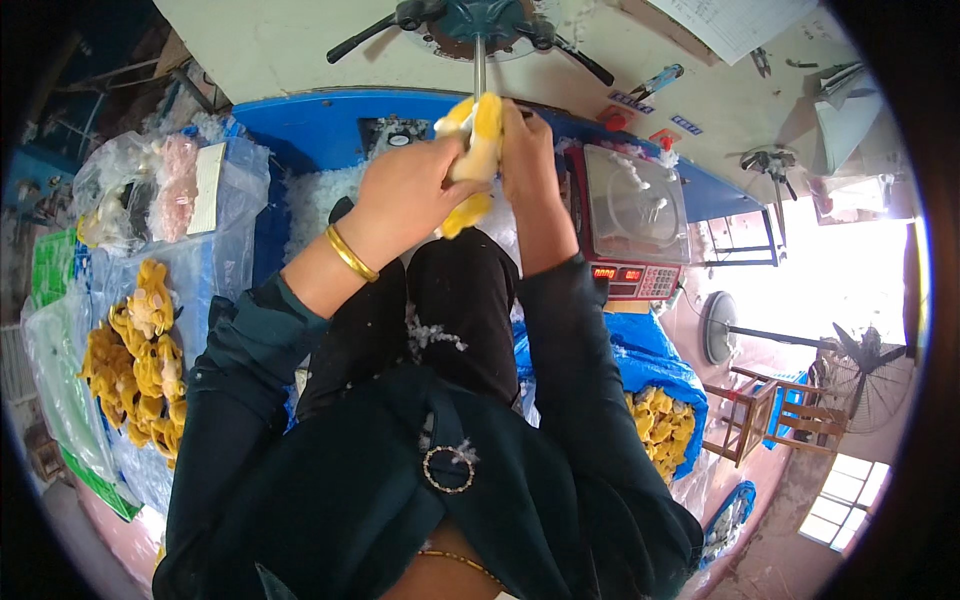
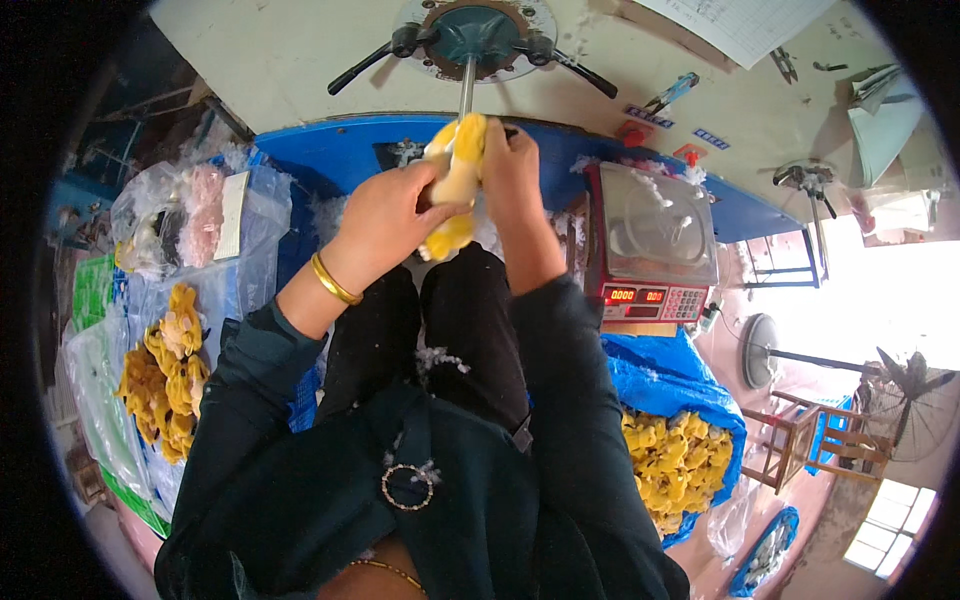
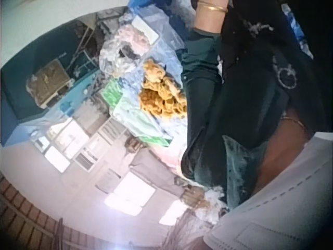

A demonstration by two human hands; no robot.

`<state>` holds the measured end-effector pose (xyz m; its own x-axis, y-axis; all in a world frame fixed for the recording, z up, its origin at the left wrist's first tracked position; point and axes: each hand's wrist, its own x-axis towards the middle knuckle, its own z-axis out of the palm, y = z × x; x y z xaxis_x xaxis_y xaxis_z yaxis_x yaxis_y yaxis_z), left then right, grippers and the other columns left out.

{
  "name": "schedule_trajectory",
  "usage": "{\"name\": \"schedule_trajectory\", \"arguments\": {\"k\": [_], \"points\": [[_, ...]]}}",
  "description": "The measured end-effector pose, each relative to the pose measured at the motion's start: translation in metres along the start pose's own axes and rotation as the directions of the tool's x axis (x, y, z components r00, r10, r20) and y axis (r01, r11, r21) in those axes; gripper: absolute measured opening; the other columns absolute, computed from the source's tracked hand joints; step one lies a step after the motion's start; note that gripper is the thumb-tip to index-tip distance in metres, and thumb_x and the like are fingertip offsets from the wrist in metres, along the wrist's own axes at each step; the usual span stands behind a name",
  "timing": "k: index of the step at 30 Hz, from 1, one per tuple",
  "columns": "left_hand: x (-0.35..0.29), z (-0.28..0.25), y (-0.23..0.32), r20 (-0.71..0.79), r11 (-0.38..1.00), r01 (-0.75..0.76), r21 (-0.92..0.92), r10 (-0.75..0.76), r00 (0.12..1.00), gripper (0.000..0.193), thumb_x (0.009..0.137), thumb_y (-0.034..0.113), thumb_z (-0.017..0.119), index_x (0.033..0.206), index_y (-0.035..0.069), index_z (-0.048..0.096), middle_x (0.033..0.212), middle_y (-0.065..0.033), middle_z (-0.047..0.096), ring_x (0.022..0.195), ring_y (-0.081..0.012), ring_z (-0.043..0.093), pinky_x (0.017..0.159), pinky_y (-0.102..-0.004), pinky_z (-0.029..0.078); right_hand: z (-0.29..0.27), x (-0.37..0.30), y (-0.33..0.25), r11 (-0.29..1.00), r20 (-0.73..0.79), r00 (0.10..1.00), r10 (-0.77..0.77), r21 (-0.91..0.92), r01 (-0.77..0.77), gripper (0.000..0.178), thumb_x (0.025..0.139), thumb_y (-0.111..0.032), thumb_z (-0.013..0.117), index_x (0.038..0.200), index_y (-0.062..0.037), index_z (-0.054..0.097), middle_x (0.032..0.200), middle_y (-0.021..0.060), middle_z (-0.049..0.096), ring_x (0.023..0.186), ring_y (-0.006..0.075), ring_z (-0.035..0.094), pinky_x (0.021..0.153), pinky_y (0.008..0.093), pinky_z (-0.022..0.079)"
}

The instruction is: The person repeatedly picks up yellow plush toys, opens them, and stuffs white cotton-like material into them using a rotating spindle. The stuffed toys are then placed on a digital scale before the next one is processed.

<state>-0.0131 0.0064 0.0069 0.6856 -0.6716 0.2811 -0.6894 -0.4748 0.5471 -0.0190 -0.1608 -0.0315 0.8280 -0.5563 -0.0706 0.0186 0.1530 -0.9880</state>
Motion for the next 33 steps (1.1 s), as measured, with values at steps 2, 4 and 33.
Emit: {"name": "schedule_trajectory", "arguments": {"k": [2, 4, 33], "points": [[-0.008, 0.004, -0.003, 0.027, 1.0, -0.01, -0.008, 0.01, 1.0, 0.035, 0.077, 0.028, 0.073, 0.096, 0.003, 0.058, 0.073, -0.0128, 0.062, 0.067, -0.0309, 0.062, 0.058, -0.0373, 0.047, 0.005, -0.019, 0.018, 0.993, -0.073, 0.992, -0.104, 0.056, 0.108, 0.032, 0.096, -0.026, 0.051, 0.087, 0.0034, 0.06, 0.075, 0.0072, 0.062, 0.064, 0.0123, 0.058, 0.054, 0.0262, 0.046], [-0.017, 0.005, -0.01, 0.046, 1.0, -0.024, -0.009, 0.025, 0.999, 0.034, 0.076, 0.025, 0.073, 0.096, 0.003, 0.059, 0.073, -0.0131, 0.062, 0.067, -0.0314, 0.061, 0.058, -0.0381, 0.047, 0.011, -0.035, 0.021, 0.987, -0.111, 0.983, -0.149, 0.045, 0.155, 0.034, 0.098, -0.026, 0.048, 0.09, 0.0046, 0.06, 0.076, 0.0068, 0.062, 0.066, 0.012, 0.058, 0.059, 0.0256, 0.047], [-0.014, 0.04, 0.006, -0.098, 0.989, 0.143, 0.041, -0.139, 0.986, 0.025, 0.078, 0.021, 0.065, 0.095, 0.004, 0.059, 0.085, -0.0187, 0.064, 0.076, -0.0364, 0.062, 0.062, -0.0443, 0.05, 0.0, -0.004, 0.024, 0.952, 0.345, 0.939, -0.015, 0.291, -0.092, 0.024, 0.094, -0.011, 0.052, 0.116, -0.0012, 0.055, 0.102, 0.0057, 0.064, 0.088, 0.0138, 0.063, 0.077, 0.0294, 0.052]]}}
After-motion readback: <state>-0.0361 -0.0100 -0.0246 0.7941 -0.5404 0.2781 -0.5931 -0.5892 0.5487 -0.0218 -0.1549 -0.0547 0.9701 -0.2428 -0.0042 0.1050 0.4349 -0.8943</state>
